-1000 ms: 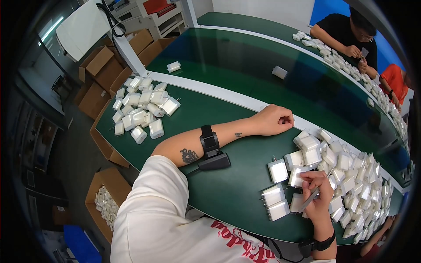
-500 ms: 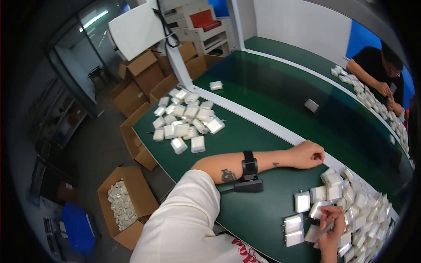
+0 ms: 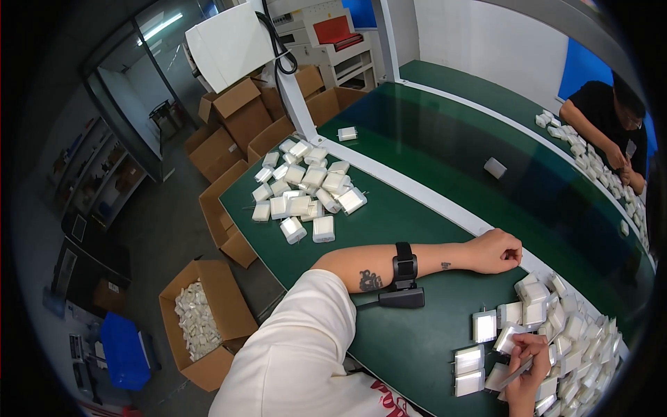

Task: Manually assemble and inspect small white electronic or mechanical component housings on a conveyor line.

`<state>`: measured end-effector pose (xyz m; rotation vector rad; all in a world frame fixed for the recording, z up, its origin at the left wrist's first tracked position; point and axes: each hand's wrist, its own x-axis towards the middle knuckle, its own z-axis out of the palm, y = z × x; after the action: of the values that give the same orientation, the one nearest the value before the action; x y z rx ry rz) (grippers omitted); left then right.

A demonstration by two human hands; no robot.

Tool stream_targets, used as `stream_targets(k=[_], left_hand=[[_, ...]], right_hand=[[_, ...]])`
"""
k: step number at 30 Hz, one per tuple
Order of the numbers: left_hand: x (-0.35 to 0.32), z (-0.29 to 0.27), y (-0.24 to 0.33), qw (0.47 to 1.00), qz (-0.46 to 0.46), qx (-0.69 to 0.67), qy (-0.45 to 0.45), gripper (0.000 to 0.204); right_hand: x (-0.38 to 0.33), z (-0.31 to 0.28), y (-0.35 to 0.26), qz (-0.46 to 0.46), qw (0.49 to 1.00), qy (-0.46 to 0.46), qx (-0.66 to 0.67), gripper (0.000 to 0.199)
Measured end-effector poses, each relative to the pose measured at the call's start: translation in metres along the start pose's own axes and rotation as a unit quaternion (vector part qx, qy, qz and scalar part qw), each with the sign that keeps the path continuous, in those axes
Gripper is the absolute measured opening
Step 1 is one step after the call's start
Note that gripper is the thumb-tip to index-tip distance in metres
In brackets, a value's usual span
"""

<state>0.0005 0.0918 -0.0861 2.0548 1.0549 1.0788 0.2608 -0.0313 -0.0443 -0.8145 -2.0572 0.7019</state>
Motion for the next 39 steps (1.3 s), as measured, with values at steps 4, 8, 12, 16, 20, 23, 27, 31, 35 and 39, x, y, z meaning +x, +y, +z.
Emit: stream_targets(k=[4,8,12,16,20,23,27,31,35,39], left_hand=[[-0.003,0.000,0.001,1.000,0.001,0.002,0.000,0.007],[-0.001,0.002,0.003,1.000,0.001,-0.005,-0.005,0.008],[0.003,0.004,0.003,1.000,0.018,-0.008,-0.001,0.010],[-0.002,-0.008,0.003,1.000,-0.014,0.016,-0.019,0.010],[-0.002,-0.008,0.007,0.998,-0.056,0.002,-0.024,0.009],[0.002,-0.005,0.012,0.998,-0.052,0.000,-0.030,0.009],[0.003,-0.006,0.014,0.998,-0.059,0.009,-0.030,0.011],[0.006,-0.025,0.025,0.994,-0.014,-0.025,0.102,0.013],[0.011,-0.083,0.093,0.917,0.131,-0.116,0.357,0.020],[-0.063,-0.150,0.190,0.860,0.433,-0.060,0.262,0.040]], right_hand=[[-0.002,0.001,-0.001,0.008,1.000,0.001,-0.001,0.015],[-0.002,-0.001,-0.002,-0.005,1.000,0.004,-0.007,0.015],[0.001,-0.005,-0.001,-0.053,0.997,0.008,-0.048,0.020],[0.009,-0.001,0.002,-0.074,0.997,0.010,-0.037,0.024],[0.008,-0.001,0.008,-0.065,0.998,0.000,-0.021,0.026],[0.007,-0.005,0.005,-0.072,0.997,0.007,-0.036,0.026],[0.007,-0.006,0.002,-0.079,0.996,0.008,-0.043,0.025],[0.007,-0.005,0.004,-0.073,0.997,0.003,-0.033,0.025],[0.002,-0.008,0.004,-0.075,0.996,0.003,-0.042,0.025],[0.005,-0.006,0.002,-0.063,0.998,-0.011,-0.029,0.024]])
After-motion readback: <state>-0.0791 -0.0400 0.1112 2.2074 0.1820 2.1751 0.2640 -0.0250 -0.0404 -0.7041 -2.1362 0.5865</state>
